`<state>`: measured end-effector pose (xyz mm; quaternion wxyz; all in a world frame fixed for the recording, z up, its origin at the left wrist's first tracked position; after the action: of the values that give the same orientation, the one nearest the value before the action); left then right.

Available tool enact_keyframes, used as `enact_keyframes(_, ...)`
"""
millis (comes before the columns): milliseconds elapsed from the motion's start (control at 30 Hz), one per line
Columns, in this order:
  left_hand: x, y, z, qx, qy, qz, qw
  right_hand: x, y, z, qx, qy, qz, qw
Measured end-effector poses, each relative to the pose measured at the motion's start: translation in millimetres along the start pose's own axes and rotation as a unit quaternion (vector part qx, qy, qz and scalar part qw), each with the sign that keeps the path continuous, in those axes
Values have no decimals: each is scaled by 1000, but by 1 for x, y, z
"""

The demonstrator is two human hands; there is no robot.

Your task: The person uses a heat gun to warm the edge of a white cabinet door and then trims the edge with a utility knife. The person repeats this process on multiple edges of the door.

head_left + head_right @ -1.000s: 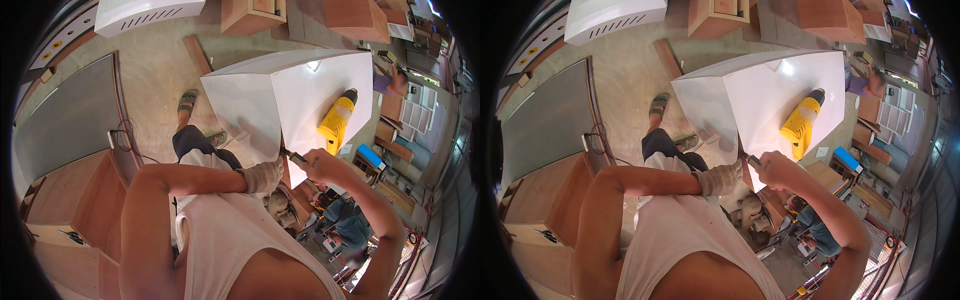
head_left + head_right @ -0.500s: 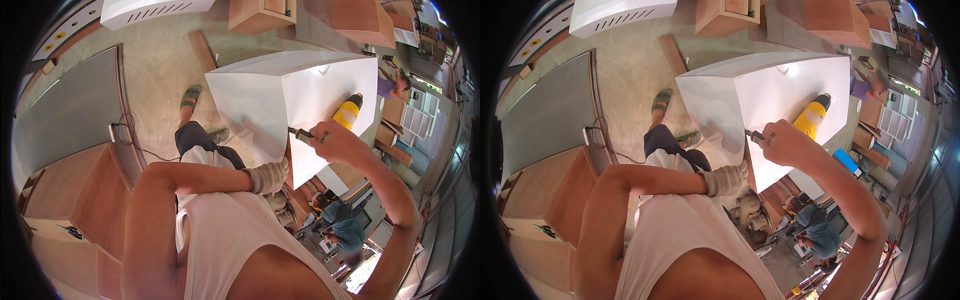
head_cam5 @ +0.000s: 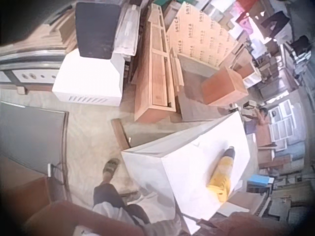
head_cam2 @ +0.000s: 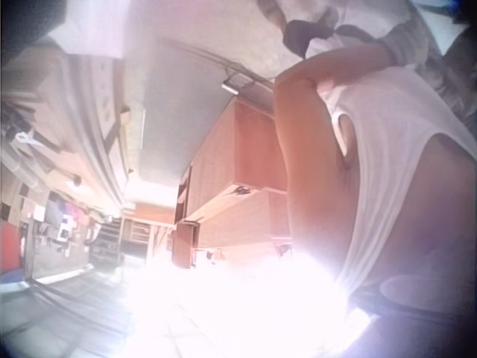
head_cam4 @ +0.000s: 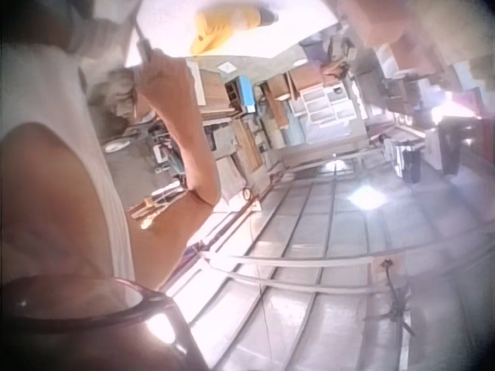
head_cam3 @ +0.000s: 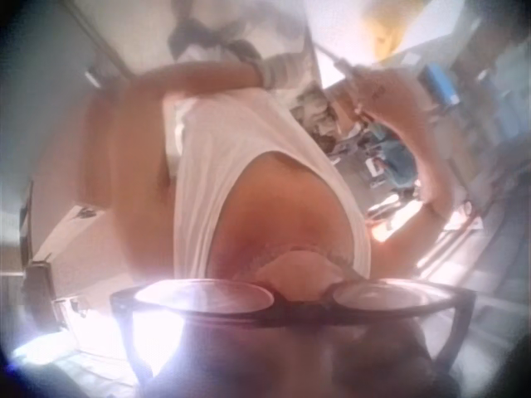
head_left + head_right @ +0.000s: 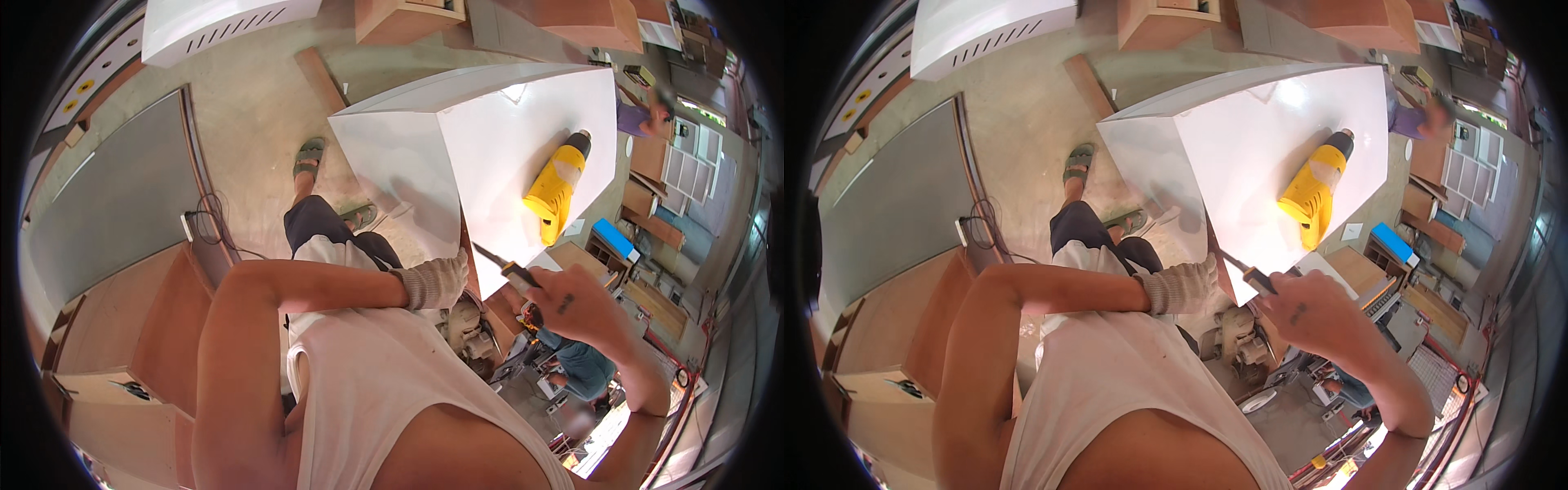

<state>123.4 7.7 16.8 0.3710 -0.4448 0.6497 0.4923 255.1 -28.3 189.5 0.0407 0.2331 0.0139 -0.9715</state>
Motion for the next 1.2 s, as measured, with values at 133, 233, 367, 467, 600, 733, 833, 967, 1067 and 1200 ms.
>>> enact_keyframes(133, -6, -4, 10, 30, -12, -15, 999, 29, 15, -18, 18, 15, -85, 996)
enact_keyframes(233, -6, -3, 14, 19, -2, -26, 999, 56, 19, -41, 35, 12, -74, 997)
enact_keyframes(367, -4, -3, 10, 28, -12, -21, 999, 78, 24, -73, 79, -8, -126, 989)
enact_keyframes(467, -4, -2, 13, 39, -10, -19, 999, 85, 16, -81, 99, -11, -180, 979)
enact_keyframes(600, -10, -4, 18, 48, 35, -26, 998, 94, 17, -81, 129, 21, -161, 978)
enact_keyframes(733, -8, -2, 17, 42, 42, -24, 998, 103, 18, -86, 115, 33, -113, 986)
enact_keyframes(833, -4, -1, 12, 29, 60, -31, 997, 87, 16, -87, 121, 95, -89, 984)
enact_keyframes(967, 9, 5, 9, 32, 44, -11, 998, 74, 14, -83, 90, 135, -93, 982)
enact_keyframes(1067, 3, 3, 9, 20, 56, -13, 998, 69, 14, -72, 72, 162, -104, 979)
enact_keyframes(1200, -13, -6, 14, 1, 57, -33, 998, 38, 5, -52, 63, 214, -154, 963)
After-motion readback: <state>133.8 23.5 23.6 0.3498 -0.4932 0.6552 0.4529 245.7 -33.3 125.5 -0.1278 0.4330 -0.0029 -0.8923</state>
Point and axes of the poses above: each hand's wrist, its own z-axis away from the middle knuckle, its own x-axis out of the palm, y = z × x, the point moved 7 cm from there along -z, towards the middle knuckle, and after that the axes turned 4 degrees about z, right-handed, at the moved point
